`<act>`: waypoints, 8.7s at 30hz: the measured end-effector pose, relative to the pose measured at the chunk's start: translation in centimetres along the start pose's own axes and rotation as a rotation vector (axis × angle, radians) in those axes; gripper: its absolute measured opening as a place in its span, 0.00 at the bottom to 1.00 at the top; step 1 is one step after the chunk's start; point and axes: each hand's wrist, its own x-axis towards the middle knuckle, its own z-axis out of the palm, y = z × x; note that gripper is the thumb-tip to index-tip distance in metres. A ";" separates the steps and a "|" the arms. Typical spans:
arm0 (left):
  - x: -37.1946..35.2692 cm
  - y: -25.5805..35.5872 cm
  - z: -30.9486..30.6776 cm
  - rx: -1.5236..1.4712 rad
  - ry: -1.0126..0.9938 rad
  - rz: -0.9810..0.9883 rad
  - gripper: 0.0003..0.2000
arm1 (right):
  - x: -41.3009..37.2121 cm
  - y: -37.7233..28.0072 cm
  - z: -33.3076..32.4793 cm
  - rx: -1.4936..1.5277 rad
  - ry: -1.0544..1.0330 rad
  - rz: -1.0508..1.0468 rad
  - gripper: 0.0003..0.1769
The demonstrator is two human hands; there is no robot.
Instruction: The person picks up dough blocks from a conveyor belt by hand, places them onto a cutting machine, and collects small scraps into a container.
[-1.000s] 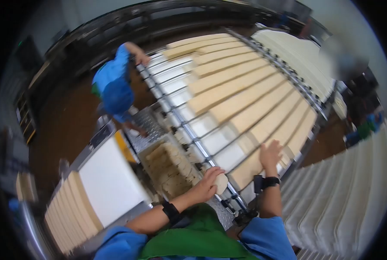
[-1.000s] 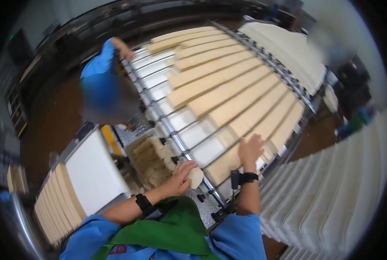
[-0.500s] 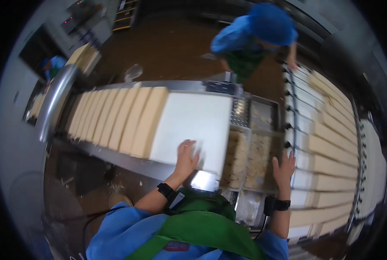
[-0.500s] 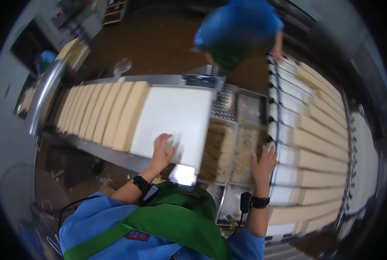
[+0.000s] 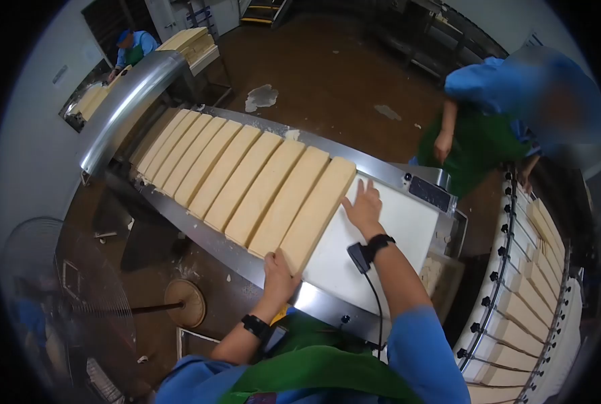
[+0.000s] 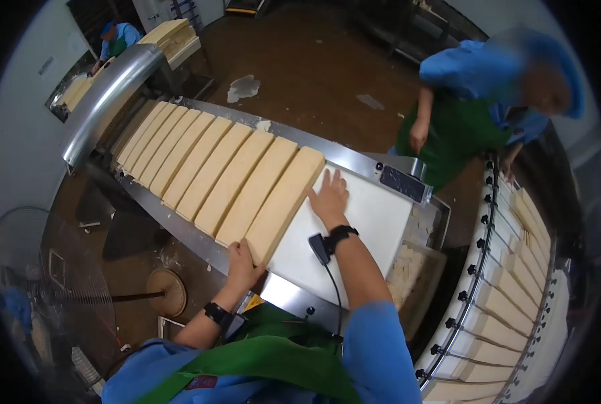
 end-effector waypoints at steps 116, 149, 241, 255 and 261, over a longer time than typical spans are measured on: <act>-8.6 15.9 12.3 -0.019 -0.448 1.016 0.09 | -35.0 38.3 -12.4 -0.267 0.601 0.477 0.15; 2.8 -4.4 0.6 0.036 0.336 -0.279 0.35 | -27.2 19.2 -16.8 0.681 0.162 -0.085 0.12; -11.0 28.9 14.4 -0.298 -0.699 0.987 0.30 | -54.2 33.2 -14.7 -0.317 0.829 0.353 0.42; -7.6 16.4 9.7 0.114 -0.708 0.663 0.29 | -53.5 32.6 -14.8 -0.182 0.889 0.638 0.41; -7.1 19.8 12.4 -0.592 -0.791 0.451 0.20 | -53.3 32.3 -14.8 -0.210 0.885 0.663 0.38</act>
